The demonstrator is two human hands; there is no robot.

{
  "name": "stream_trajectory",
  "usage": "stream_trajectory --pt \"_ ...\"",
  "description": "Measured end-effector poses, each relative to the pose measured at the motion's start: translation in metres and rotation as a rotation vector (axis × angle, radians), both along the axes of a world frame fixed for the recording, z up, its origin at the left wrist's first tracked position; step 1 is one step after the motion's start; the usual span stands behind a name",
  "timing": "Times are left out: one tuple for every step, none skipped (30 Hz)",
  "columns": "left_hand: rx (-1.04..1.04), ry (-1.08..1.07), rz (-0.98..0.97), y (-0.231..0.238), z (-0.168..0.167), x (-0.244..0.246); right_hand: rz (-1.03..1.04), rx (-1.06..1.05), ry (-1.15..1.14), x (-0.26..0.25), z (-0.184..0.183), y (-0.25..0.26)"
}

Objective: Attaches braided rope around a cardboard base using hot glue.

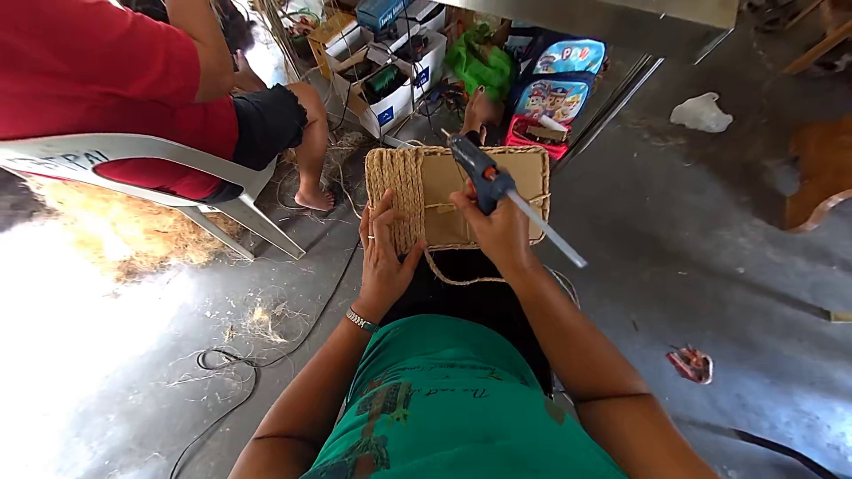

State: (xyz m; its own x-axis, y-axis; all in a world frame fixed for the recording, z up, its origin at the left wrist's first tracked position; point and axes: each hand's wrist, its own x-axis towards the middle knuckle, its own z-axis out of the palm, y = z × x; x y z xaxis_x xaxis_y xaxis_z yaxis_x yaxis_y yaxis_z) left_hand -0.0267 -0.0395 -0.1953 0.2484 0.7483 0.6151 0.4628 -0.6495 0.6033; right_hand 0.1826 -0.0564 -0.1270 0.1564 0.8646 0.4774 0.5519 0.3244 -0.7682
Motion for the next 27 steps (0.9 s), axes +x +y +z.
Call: stream_trajectory --pt "-0.003 -0.003 -0.004 0.002 0.001 0.000 0.003 -0.005 -0.019 0.000 0.005 0.012" --pt "-0.004 -0.003 -0.008 0.003 0.001 0.000 0.016 -0.005 -0.039 0.000 0.010 0.022" --pt "-0.006 -0.002 -0.010 0.004 0.001 0.000 0.027 -0.002 -0.065 0.000 0.014 0.033" --pt "-0.008 0.001 -0.010 0.005 0.002 0.000 0.034 0.011 -0.090 -0.001 0.016 0.043" --pt "-0.012 0.004 -0.009 0.006 0.003 0.000 0.038 0.027 -0.115 -0.003 0.017 0.052" --pt "-0.015 0.009 -0.009 0.008 0.003 -0.001 0.041 0.049 -0.148 -0.004 0.017 0.061" --pt "-0.016 0.011 -0.011 0.010 0.004 -0.001 0.035 0.071 -0.196 -0.005 0.017 0.069" --pt "-0.016 0.012 -0.011 0.011 0.005 -0.001 0.025 0.077 -0.243 -0.006 0.016 0.077" --pt "-0.011 0.017 -0.011 0.012 0.004 -0.002 0.015 0.067 -0.287 -0.006 0.016 0.084" --pt "-0.001 0.025 -0.012 0.013 0.004 -0.002 0.003 0.054 -0.326 -0.005 0.016 0.090" --pt "0.009 0.039 -0.013 0.014 0.003 -0.002 -0.002 0.027 -0.357 -0.003 0.017 0.095" --pt "0.011 0.061 -0.008 0.014 0.002 -0.002 -0.001 -0.005 -0.374 -0.002 0.020 0.099" --pt "0.006 0.091 0.002 0.014 0.002 -0.002 0.008 -0.038 -0.390 -0.001 0.023 0.103" --pt "-0.005 0.117 0.014 0.014 0.002 -0.001 0.017 -0.080 -0.400 0.000 0.025 0.106" --pt "-0.010 0.130 0.019 0.015 0.000 0.000 0.027 -0.133 -0.409 0.000 0.027 0.110" --pt "-0.004 0.128 0.019 0.016 -0.003 0.001 0.032 -0.185 -0.415 0.001 0.028 0.113" --pt "0.004 0.123 0.024 0.017 -0.008 0.002 0.036 -0.226 -0.414 0.001 0.026 0.116" --pt "0.002 0.116 0.033 0.018 -0.013 0.003 0.037 -0.253 -0.402 0.001 0.024 0.118" --pt "0.004 0.089 0.037 0.019 -0.017 0.003 0.035 -0.265 -0.383 0.000 0.022 0.118" --pt "0.017 0.047 0.038 0.020 -0.020 0.004 0.033 -0.274 -0.365 0.000 0.023 0.118" --pt "0.037 0.009 0.035 0.021 -0.022 0.004 0.027 -0.294 -0.348 -0.001 0.024 0.117" --pt "0.056 -0.019 0.023 0.020 -0.023 0.004 0.020 -0.314 -0.337 -0.002 0.026 0.115" --pt "0.073 -0.029 0.008 0.017 -0.024 0.003 0.011 -0.338 -0.322 -0.003 0.026 0.112" --pt "0.093 -0.024 0.000 0.015 -0.026 0.002 0.003 -0.355 -0.319 -0.003 0.024 0.112" --pt "0.115 -0.014 -0.008 0.013 -0.027 0.001 -0.004 -0.373 -0.328 -0.004 0.023 0.112" --pt "0.139 -0.005 -0.013 0.011 -0.030 -0.001 -0.006 -0.394 -0.334 -0.004 0.024 0.111" --pt "0.157 0.001 -0.018 0.010 -0.032 -0.002 -0.005 -0.408 -0.342 -0.005 0.024 0.109"
